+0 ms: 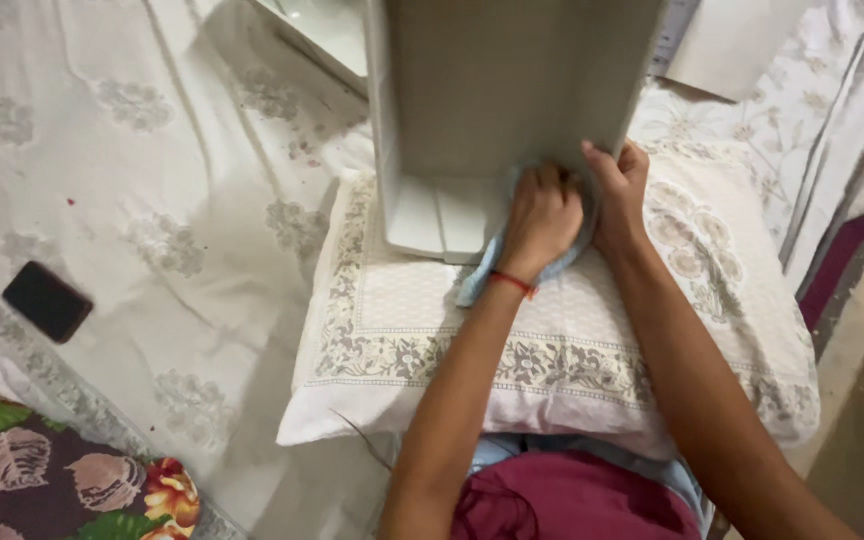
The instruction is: The person wipes the interior and exterior surfaces of a white plastic storage container using a blue cloth. They rotate the container to reach different sides and corners, then place it on a pillow on the bed.
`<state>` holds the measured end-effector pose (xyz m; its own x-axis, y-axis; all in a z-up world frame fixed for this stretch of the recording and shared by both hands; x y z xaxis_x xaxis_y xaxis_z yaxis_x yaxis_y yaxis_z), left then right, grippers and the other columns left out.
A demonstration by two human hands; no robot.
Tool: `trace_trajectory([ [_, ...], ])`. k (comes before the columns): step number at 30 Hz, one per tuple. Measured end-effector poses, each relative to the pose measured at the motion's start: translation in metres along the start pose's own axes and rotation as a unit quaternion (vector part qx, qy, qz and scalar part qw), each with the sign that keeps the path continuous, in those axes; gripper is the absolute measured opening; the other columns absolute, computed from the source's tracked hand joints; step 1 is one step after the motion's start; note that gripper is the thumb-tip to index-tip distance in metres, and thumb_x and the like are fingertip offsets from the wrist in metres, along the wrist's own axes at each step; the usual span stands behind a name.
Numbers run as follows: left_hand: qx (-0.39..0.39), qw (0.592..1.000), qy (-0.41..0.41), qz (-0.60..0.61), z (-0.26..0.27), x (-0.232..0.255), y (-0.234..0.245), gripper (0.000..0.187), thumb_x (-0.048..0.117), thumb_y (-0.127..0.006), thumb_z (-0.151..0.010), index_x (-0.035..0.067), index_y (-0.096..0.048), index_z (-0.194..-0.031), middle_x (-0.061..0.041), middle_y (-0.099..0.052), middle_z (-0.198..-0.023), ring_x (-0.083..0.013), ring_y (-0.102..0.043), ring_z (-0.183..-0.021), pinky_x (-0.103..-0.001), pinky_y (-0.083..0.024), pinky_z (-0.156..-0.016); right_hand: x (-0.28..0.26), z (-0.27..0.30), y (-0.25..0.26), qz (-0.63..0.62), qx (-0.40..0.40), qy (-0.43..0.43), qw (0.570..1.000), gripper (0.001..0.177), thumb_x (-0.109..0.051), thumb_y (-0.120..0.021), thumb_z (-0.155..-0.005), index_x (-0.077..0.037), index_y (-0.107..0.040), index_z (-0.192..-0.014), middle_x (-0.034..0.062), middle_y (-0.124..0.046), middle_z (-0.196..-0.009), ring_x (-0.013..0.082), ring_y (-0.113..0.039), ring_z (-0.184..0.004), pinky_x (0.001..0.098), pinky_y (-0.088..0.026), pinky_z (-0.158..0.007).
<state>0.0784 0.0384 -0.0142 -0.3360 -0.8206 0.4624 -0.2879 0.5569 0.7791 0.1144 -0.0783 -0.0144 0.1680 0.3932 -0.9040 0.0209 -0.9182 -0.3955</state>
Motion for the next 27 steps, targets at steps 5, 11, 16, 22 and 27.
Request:
trace_trajectory([
  [5,-0.121,0.99,-0.016,0.072,0.044,0.02,0.051,0.076,0.046,-0.081,-0.076,-0.002,-0.053,-0.127,-0.028,-0.061,-0.118,-0.0432,-0.06,-0.109,-0.051,-0.052,-0.089,0.013,-0.005,0.018,0.072,0.011,0.06,0.996,0.031,-0.029,-0.065,-0.107,-0.01,-0.059,-0.084,-0.008,-0.052,-0.076,0.0026,-0.041,-0.068,0.0235,-0.032,-0.062],
  [11,-0.091,0.996,0.021,-0.011,0.037,0.034,0.087,0.093,0.033,-0.088,-0.065,-0.005,-0.047,-0.139,-0.02,-0.065,-0.114,-0.0351,-0.064,-0.11,-0.045,-0.054,-0.092,0.024,-0.007,0.017,0.064,0.007,0.084,0.994,0.035,-0.029,-0.061,-0.11,-0.014,-0.054,-0.08,-0.0103,-0.046,-0.075,0.0023,-0.035,-0.069,0.0258,-0.028,-0.064],
  [16,-0.107,0.964,-0.095,-0.223,0.042,0.043,0.07,0.036,0.018,-0.081,-0.081,0.006,-0.061,-0.109,-0.01,-0.069,-0.105,-0.0246,-0.066,-0.105,-0.038,-0.054,-0.086,0.006,-0.002,0.002,-0.028,0.017,0.063,0.998,0.034,-0.028,-0.061,-0.112,-0.013,-0.054,-0.082,-0.0071,-0.051,-0.076,0.0039,-0.042,-0.07,0.0243,-0.035,-0.064],
  [22,-0.096,0.897,-0.269,-0.339,0.04,-0.018,0.112,0.01,0.013,-0.07,-0.099,0.007,-0.071,-0.107,-0.008,-0.072,-0.095,-0.0162,-0.068,-0.084,-0.034,-0.056,-0.077,0.008,0.003,-0.008,0.125,-0.008,-0.138,0.982,0.046,-0.039,-0.064,-0.102,-0.005,-0.052,-0.131,0.0164,-0.059,-0.105,0.025,-0.058,-0.081,0.0389,-0.048,-0.069],
  [27,-0.035,0.877,-0.352,-0.325,0.024,-0.068,0.203,0.005,0.014,-0.07,-0.093,0.015,-0.07,-0.097,-0.001,-0.073,-0.096,-0.0133,-0.07,-0.095,-0.037,-0.054,-0.105,0.006,-0.013,0.025,-0.073,0.272,-0.063,0.957,0.076,-0.026,-0.077,-0.093,-0.017,-0.018,-0.14,0.0241,-0.037,-0.145,0.0336,-0.049,-0.133,0.0456,-0.049,-0.108],
])
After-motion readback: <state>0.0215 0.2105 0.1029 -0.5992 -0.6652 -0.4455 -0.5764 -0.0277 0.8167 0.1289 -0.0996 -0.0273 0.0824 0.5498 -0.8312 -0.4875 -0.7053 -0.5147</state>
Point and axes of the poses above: each hand's wrist, its own z-axis away from the middle knuckle, its own y-axis out of the back of the hand, x = y × z, the point moved 2 cm from there along -z, towards the middle knuckle
